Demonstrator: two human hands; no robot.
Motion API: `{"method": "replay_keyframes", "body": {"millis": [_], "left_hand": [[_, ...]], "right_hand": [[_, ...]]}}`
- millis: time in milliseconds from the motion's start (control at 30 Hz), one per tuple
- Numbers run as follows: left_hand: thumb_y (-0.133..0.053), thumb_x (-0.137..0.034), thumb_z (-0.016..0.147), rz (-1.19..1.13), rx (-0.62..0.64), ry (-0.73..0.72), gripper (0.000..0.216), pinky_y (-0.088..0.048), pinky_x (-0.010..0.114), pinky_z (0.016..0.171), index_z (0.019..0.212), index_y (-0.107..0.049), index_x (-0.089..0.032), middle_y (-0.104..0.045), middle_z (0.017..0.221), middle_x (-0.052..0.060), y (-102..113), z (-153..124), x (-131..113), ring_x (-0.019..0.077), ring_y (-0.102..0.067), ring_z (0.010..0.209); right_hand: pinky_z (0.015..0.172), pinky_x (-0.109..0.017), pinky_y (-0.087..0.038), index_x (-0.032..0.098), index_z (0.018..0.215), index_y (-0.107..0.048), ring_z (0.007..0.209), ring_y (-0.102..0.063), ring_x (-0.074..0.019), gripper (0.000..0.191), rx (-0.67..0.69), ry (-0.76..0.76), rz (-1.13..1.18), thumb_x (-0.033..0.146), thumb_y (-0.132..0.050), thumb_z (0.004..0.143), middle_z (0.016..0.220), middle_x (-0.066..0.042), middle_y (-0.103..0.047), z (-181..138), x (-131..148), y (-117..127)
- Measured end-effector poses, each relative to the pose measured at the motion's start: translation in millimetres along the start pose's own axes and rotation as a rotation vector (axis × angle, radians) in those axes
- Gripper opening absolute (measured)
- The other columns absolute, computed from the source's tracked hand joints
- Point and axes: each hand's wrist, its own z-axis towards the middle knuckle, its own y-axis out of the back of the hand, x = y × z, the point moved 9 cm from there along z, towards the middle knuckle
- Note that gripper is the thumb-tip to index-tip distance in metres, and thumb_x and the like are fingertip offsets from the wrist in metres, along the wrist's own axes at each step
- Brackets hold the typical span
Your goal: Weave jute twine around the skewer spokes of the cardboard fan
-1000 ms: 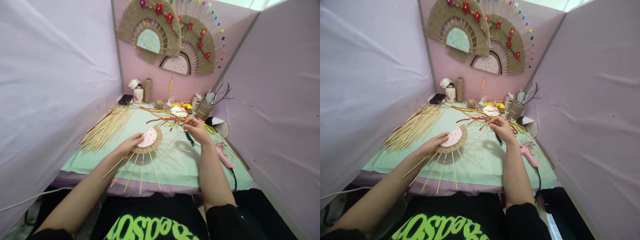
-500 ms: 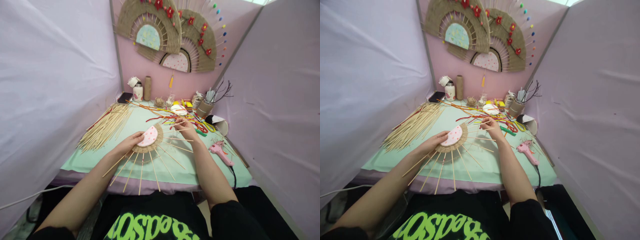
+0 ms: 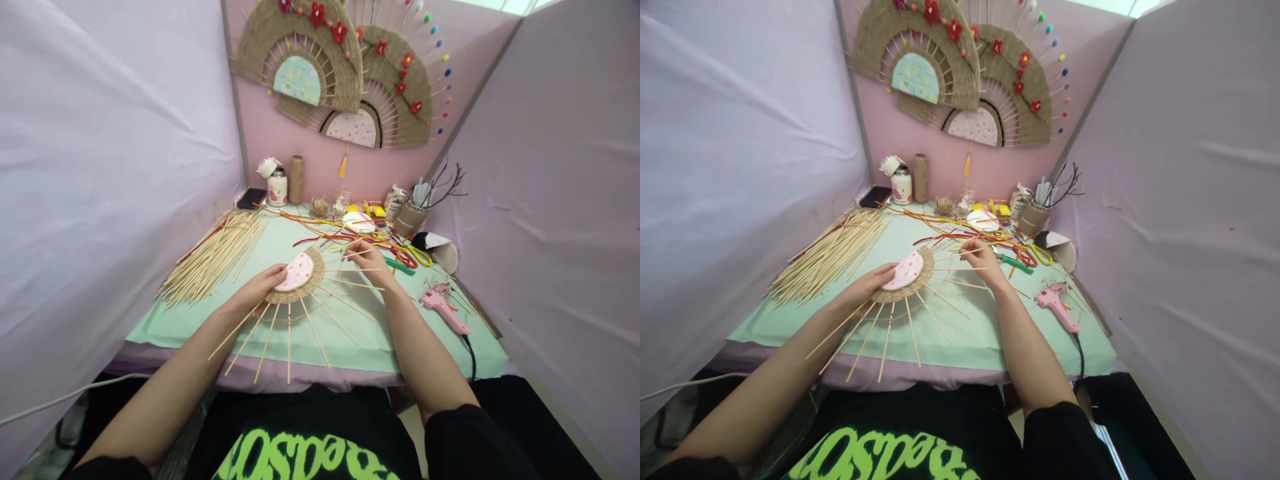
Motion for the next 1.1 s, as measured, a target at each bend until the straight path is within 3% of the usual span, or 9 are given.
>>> {"method": "replay_keyframes", "body": {"millis": [100,267,333,400,533,600,867,1100], "left_hand": [[-0.072,-0.035,0.076,-0.032,0.007,-0.024,0.039,-0.048,0.021,0.057,0.107,-0.062,-0.015,-0.071,0.086,0.004,4,3,-2,0.0129,-0.065,0.065],[-0.067,-0.034,0.080,-0.119,-0.042,-0.061,0.034,-0.051,0.023,0.062,0.108,-0.061,-0.015,-0.072,0.093,0.008,12,8,-2,0.0152,-0.067,0.072],[-0.067,-0.034,0.080,-0.115,-0.053,-0.059,0.033,-0.051,0.023,0.060,0.107,-0.061,-0.016,-0.072,0.092,0.007,13,8,-1,0.0152,-0.067,0.070],[-0.068,-0.035,0.079,-0.103,-0.054,-0.064,0.034,-0.051,0.023,0.058,0.107,-0.060,-0.017,-0.071,0.089,0.006,12,8,-1,0.0151,-0.067,0.068],[-0.073,-0.037,0.074,-0.051,-0.034,-0.061,0.038,-0.046,0.020,0.051,0.105,-0.061,-0.017,-0.069,0.078,0.001,9,6,-1,0.0109,-0.062,0.057],[-0.074,-0.039,0.072,-0.018,-0.017,-0.061,0.041,-0.046,0.019,0.052,0.105,-0.061,-0.018,-0.069,0.077,0.000,8,6,-1,0.0102,-0.061,0.057],[-0.077,-0.041,0.068,0.030,0.006,-0.071,0.046,-0.046,0.019,0.057,0.104,-0.062,-0.017,-0.070,0.081,0.001,1,3,-1,0.0115,-0.063,0.063],[-0.077,-0.042,0.068,0.043,0.000,-0.059,0.046,-0.046,0.019,0.057,0.104,-0.061,-0.017,-0.070,0.079,0.001,0,1,-1,0.0111,-0.062,0.062]], "right_hand": [[0.067,-0.029,-0.041,0.020,0.081,-0.058,0.071,-0.053,-0.0158,0.034,-0.152,0.024,-0.043,0.050,-0.068,0.068,0.074,-0.001,-0.060,4,-2,25],[0.066,-0.029,-0.039,0.021,0.077,-0.054,0.071,-0.049,-0.0159,0.032,-0.611,0.027,0.002,0.051,-0.063,0.070,0.072,-0.001,-0.056,-4,-4,84],[0.061,-0.028,-0.037,0.022,0.076,-0.053,0.065,-0.046,-0.0143,0.030,-0.663,0.067,0.056,0.049,-0.063,0.070,0.067,0.001,-0.053,-9,3,89],[0.054,-0.026,-0.033,0.021,0.075,-0.055,0.057,-0.042,-0.0119,0.029,-0.478,0.035,0.146,0.047,-0.067,0.069,0.061,0.003,-0.049,-5,7,69],[0.048,-0.024,-0.031,0.018,0.076,-0.063,0.050,-0.041,-0.0074,0.031,0.156,-0.234,0.263,0.042,-0.077,0.063,0.058,0.003,-0.051,-13,1,-8],[0.048,-0.022,-0.033,0.017,0.079,-0.066,0.051,-0.044,-0.0066,0.032,0.299,-0.329,0.281,0.039,-0.080,0.060,0.060,0.003,-0.053,-23,-3,-30],[0.049,-0.019,-0.036,0.016,0.074,-0.068,0.056,-0.051,-0.0061,0.030,0.327,-0.419,0.414,0.034,-0.085,0.056,0.068,0.001,-0.061,-27,-12,-42],[0.049,-0.019,-0.035,0.015,0.069,-0.066,0.052,-0.048,-0.0050,0.026,0.348,-0.430,0.434,0.029,-0.084,0.057,0.060,0.003,-0.057,-29,-11,-46]]}}
